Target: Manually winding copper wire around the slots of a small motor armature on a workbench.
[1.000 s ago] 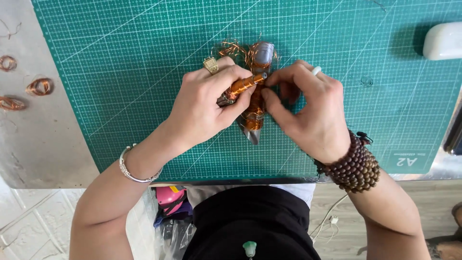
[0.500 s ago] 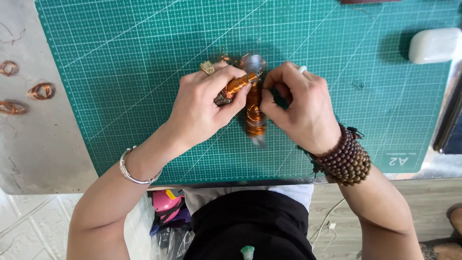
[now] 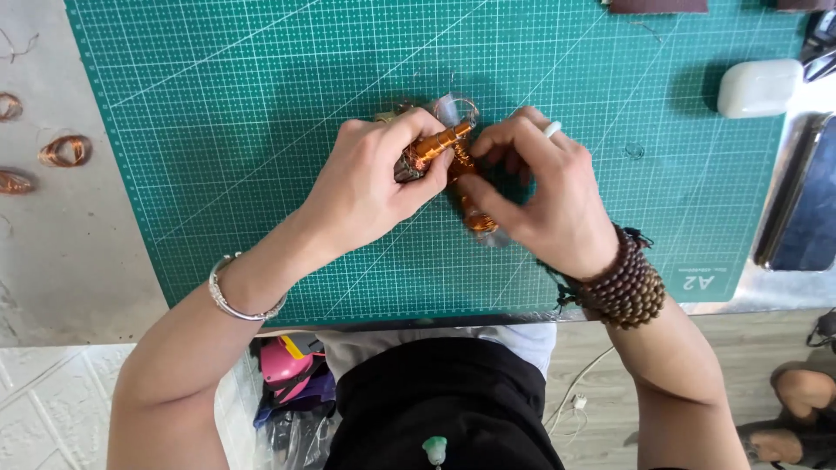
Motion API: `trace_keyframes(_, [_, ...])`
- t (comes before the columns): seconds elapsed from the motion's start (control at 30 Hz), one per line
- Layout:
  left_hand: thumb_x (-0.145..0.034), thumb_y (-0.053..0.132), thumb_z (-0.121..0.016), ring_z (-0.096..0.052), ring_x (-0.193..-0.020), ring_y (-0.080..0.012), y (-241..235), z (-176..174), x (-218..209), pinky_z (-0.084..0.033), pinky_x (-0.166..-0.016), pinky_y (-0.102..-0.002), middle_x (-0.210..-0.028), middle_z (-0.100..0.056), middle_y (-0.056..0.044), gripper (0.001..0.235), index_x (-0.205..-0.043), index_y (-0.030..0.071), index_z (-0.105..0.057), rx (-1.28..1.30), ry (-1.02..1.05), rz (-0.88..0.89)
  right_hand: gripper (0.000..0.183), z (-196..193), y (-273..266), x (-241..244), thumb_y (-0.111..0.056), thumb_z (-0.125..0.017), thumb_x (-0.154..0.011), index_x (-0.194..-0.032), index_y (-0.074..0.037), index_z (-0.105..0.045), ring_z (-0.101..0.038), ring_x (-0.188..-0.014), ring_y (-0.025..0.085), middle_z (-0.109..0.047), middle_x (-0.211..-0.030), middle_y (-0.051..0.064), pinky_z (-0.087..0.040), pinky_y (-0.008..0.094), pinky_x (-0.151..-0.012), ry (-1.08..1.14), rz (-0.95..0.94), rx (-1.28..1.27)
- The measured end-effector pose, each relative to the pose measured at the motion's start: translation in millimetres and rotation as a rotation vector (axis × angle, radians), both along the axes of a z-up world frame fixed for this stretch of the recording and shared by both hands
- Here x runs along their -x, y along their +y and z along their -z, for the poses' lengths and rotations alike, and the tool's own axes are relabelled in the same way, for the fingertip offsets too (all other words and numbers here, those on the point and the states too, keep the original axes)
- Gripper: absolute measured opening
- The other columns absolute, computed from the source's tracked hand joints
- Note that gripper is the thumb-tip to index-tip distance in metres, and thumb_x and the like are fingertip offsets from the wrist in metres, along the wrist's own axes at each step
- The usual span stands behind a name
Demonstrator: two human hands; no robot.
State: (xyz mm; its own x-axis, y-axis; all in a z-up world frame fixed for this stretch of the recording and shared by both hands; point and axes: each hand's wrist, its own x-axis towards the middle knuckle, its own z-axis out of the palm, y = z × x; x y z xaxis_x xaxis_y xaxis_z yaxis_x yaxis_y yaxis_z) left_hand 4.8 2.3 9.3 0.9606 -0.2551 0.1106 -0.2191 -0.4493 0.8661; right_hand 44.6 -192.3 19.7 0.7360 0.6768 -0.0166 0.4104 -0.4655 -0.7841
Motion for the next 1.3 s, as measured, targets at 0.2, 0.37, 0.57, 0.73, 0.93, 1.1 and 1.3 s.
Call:
trace_keyframes(0.2, [-0.092, 0.004, -0.060, -0.047, -0.050, -0.0114, -2, 2, 0, -0.038, -0.046, -0.023, -0.065, -0.057, -0.004, 0.008, -0.088, -0.001, -0.056, 0.027, -0.003, 0.017, 0.010, 4, -6, -6, 0.000, -0.063, -0.087, -0.095, 0.003, -0.059, -0.060, -0.071, 0.021, -0.060, -0.087, 0.013, -0.052, 0.029, -0.064, -0.047, -0.064, -0.088])
trace_keyframes(0.37, [-0.092, 0.005, -0.059, -0.047, -0.050, -0.0115, -4, 1, -1, -0.038, -0.046, -0.024, -0.065, -0.057, -0.004, 0.007, -0.088, 0.000, -0.055, 0.037, 0.005, 0.009, 0.006, 5, -7, -10, 0.001, -0.060, -0.088, -0.092, 0.004, -0.058, -0.057, -0.067, 0.020, -0.060, -0.086, 0.013, -0.050, 0.027, -0.060, -0.024, -0.084, -0.117])
trace_keyframes(0.57, [-0.092, 0.007, -0.060, -0.045, -0.049, -0.0104, -5, 2, -2, -0.037, -0.045, -0.023, -0.064, -0.055, -0.002, 0.010, -0.086, 0.001, -0.055, 0.046, 0.039, 0.004, 0.009, 4, -6, -12, -0.002, -0.063, -0.087, -0.093, 0.004, -0.059, -0.061, -0.065, 0.018, -0.065, -0.083, 0.012, -0.052, 0.026, -0.060, 0.033, -0.097, -0.082])
trace_keyframes(0.73, [-0.093, 0.008, -0.059, -0.040, -0.048, -0.0102, -5, 1, -2, -0.034, -0.046, -0.024, -0.062, -0.052, -0.001, 0.011, -0.085, 0.002, -0.055, 0.056, 0.041, -0.014, 0.011, -4, 2, -16, -0.002, -0.066, -0.085, -0.089, 0.001, -0.056, -0.056, -0.061, 0.015, -0.061, -0.074, 0.006, -0.049, 0.026, -0.058, 0.035, -0.098, 0.009])
trace_keyframes(0.93, [-0.093, 0.004, -0.059, -0.042, -0.050, -0.0113, -4, 1, -2, -0.036, -0.049, -0.025, -0.063, -0.051, -0.002, 0.011, -0.084, 0.001, -0.053, 0.076, 0.037, -0.013, 0.005, -10, 5, -19, 0.002, -0.063, -0.087, -0.090, 0.002, -0.059, -0.057, -0.064, 0.014, -0.062, -0.077, 0.008, -0.051, 0.024, -0.060, 0.258, -0.074, -0.007])
trace_keyframes(1.1, [-0.094, 0.005, -0.059, -0.042, -0.050, -0.0117, -3, 3, -3, -0.035, -0.048, -0.025, -0.064, -0.051, -0.002, 0.011, -0.086, 0.001, -0.052, 0.068, 0.019, 0.006, 0.004, -5, 1, -18, 0.003, -0.063, -0.088, -0.090, 0.002, -0.059, -0.056, -0.063, 0.014, -0.062, -0.077, 0.008, -0.051, 0.023, -0.060, 0.266, -0.037, -0.005])
trace_keyframes(1.3, [-0.095, 0.005, -0.056, -0.038, -0.051, -0.0114, -2, 2, -3, -0.033, -0.050, -0.025, -0.064, -0.045, -0.001, 0.014, -0.084, 0.003, -0.048, 0.062, 0.047, -0.006, 0.002, -2, -5, -19, 0.002, -0.058, -0.092, -0.094, 0.002, -0.059, -0.053, -0.063, 0.014, -0.059, -0.078, 0.008, -0.045, 0.024, -0.059, 0.208, -0.064, 0.001])
